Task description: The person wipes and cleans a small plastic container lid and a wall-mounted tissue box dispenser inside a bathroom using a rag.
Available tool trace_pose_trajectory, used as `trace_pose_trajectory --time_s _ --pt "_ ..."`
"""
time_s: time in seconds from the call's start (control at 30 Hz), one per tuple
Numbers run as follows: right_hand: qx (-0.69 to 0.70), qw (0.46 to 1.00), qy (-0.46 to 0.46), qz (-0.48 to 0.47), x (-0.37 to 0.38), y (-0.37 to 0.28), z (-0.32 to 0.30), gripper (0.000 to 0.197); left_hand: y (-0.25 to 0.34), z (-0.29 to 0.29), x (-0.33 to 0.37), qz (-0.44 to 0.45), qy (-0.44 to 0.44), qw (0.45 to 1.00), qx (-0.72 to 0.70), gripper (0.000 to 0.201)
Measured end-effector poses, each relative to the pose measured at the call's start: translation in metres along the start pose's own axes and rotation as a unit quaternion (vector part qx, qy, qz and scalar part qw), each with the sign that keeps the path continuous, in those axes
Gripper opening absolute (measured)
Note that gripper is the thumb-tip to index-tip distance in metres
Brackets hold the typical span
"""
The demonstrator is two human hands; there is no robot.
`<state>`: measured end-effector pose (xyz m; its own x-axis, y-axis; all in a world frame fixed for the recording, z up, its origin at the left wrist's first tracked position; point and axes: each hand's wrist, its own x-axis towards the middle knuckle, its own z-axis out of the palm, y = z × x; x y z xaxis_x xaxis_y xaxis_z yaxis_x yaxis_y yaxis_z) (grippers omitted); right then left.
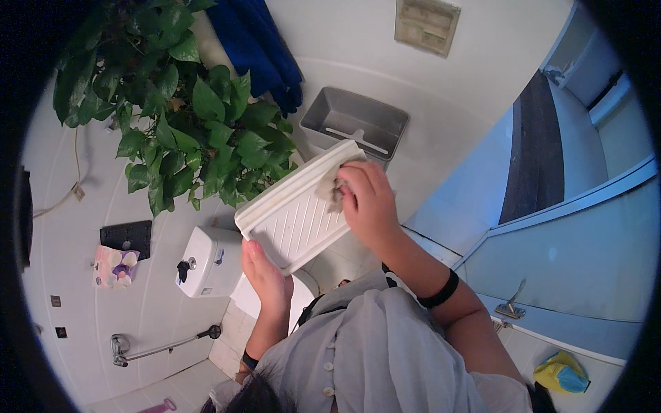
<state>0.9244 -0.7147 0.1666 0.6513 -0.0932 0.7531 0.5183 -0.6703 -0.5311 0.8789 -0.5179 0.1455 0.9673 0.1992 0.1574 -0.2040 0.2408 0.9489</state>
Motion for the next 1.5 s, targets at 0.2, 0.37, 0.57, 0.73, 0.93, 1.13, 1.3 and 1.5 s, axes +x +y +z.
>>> trace_pose_trajectory --time_s 0.2,0.37,0.57,0.73,0.93,1.13,1.3,1.5 --pt "0.084 0.996 -0.016 -0.027 0.002 -0.006 -0.004 0.025 0.016 0.015 0.0 0.004 0.005 0.999 0.032 0.035" --pt "0.023 0.999 0.031 -0.033 0.023 -0.002 -0.009 0.027 0.024 0.028 0.003 0.001 0.024 0.999 0.044 0.037" --pt "0.034 0.994 -0.081 -0.064 0.022 -0.034 0.007 0.031 0.018 0.044 0.001 -0.026 -0.002 0.997 0.066 0.036" --pt "0.129 0.976 -0.118 -0.13 0.032 -0.049 0.015 0.031 0.007 0.036 0.005 -0.025 -0.008 0.999 0.036 0.036" --pt "0.022 0.994 -0.066 -0.079 0.039 0.034 -0.004 0.03 0.032 0.028 0.009 -0.021 0.023 0.996 0.078 0.036" --pt "0.029 0.996 -0.047 -0.075 0.033 0.013 0.005 0.033 0.03 0.032 0.011 -0.01 0.01 0.994 0.106 0.034" --pt "0.193 0.97 -0.029 -0.147 0.028 -0.037 0.018 0.029 0.015 0.03 0.008 0.075 0.006 0.986 0.148 0.027" --pt "0.361 0.925 0.072 0.09 0.035 0.006 -0.009 0.025 0.025 0.016 0.009 0.256 0.043 0.897 0.359 0.021"
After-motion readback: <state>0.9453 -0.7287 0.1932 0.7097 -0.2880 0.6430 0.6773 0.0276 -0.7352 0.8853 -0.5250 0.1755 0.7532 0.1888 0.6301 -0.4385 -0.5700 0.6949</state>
